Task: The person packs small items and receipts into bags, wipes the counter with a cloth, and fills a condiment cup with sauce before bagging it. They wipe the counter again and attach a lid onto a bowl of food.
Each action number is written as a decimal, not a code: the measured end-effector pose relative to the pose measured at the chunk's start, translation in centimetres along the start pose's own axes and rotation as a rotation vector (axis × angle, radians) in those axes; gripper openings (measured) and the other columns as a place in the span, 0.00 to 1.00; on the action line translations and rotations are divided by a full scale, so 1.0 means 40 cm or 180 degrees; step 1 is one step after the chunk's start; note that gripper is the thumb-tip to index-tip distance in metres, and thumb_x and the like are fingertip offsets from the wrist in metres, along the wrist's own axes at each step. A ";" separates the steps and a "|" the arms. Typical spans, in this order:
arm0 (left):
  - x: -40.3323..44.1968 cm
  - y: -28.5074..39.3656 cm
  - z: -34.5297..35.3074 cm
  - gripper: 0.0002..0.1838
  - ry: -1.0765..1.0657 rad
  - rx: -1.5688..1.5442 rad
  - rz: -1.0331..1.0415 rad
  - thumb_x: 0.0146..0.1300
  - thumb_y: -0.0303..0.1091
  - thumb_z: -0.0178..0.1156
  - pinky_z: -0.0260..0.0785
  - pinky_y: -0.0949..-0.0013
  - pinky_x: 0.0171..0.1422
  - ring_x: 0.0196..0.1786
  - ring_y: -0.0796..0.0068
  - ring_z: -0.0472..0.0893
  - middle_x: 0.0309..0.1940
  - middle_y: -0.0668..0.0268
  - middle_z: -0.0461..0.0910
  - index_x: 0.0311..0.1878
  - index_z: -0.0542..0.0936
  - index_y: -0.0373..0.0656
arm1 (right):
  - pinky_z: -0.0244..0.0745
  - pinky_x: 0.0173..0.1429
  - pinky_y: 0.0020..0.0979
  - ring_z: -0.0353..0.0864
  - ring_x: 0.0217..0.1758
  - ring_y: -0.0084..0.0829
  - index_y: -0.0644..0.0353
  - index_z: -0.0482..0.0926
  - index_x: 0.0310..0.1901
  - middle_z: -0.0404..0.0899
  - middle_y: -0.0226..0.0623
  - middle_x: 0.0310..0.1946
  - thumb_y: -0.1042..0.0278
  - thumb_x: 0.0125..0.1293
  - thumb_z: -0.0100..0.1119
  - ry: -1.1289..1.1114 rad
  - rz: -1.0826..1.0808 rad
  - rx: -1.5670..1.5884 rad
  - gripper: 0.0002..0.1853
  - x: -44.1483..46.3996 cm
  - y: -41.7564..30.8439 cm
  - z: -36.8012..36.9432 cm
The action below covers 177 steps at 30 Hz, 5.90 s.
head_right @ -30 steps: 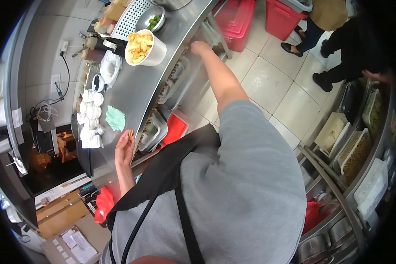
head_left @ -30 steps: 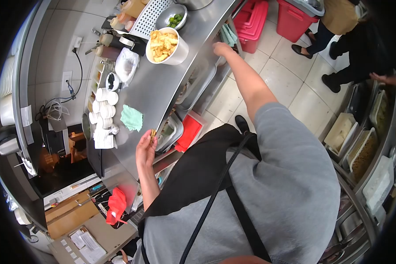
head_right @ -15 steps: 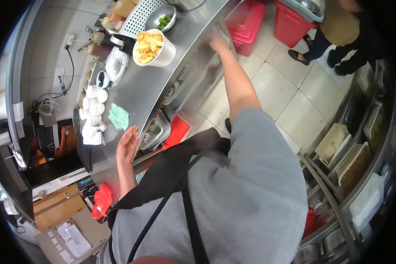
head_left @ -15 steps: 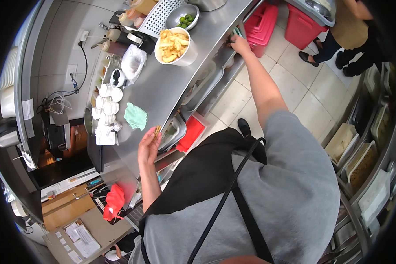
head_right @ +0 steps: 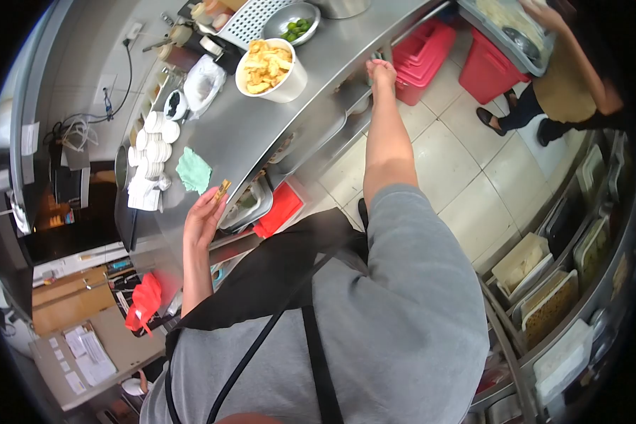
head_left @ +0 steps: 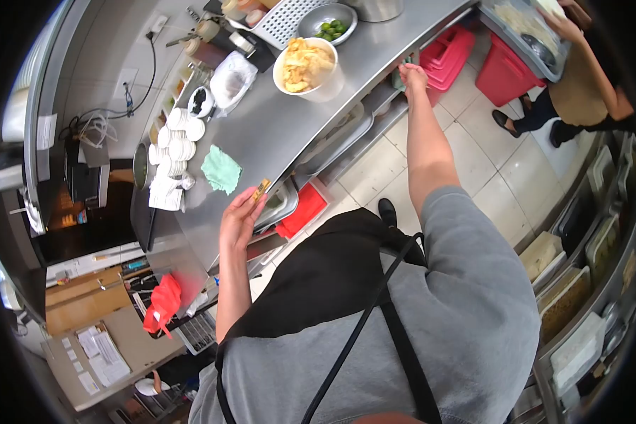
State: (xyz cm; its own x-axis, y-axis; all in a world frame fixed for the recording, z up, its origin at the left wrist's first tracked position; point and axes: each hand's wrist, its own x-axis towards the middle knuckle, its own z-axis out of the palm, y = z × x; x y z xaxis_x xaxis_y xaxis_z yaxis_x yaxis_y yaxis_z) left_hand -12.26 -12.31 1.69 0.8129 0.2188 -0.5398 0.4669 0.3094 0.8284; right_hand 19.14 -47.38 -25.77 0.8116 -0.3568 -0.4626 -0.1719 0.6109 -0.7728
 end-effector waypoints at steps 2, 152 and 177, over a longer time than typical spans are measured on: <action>-0.003 -0.001 0.004 0.16 0.0080 0.0016 0.0037 0.59 0.22 0.51 0.67 0.69 0.56 0.51 0.61 0.74 0.47 0.53 0.72 0.51 0.67 0.28 | 0.69 0.27 0.21 0.75 0.24 0.24 0.61 0.71 0.37 0.77 0.35 0.25 0.80 0.48 0.62 -0.0031 -0.0044 0.0002 0.14 0.013 0.012 0.004; -0.029 -0.557 -0.595 0.19 0.0254 0.3820 -0.0399 0.44 0.38 0.63 0.69 0.69 0.42 0.38 0.66 0.80 0.32 0.57 0.80 0.39 0.78 0.37 | 0.78 0.46 0.28 0.76 0.44 0.38 0.66 0.66 0.38 0.72 0.45 0.38 0.85 0.55 0.53 -0.0277 0.0791 0.0801 0.10 -0.405 0.270 0.036; -0.020 -0.598 -0.531 0.17 0.0121 0.3967 -0.0610 0.47 0.44 0.63 0.69 0.64 0.49 0.42 0.60 0.78 0.38 0.59 0.79 0.40 0.79 0.46 | 0.80 0.39 0.27 0.76 0.34 0.34 0.60 0.64 0.40 0.70 0.39 0.34 0.84 0.53 0.53 -0.0070 0.0777 0.0548 0.14 -0.378 0.271 0.075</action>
State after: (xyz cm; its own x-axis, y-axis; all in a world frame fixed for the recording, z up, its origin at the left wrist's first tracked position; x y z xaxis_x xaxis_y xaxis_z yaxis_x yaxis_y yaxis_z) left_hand -31.47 -0.22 -20.89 0.6952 0.2998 -0.6533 0.6033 -0.7375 0.3035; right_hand 6.70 -33.25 -25.84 0.7702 -0.1704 -0.6146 -0.2676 0.7884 -0.5539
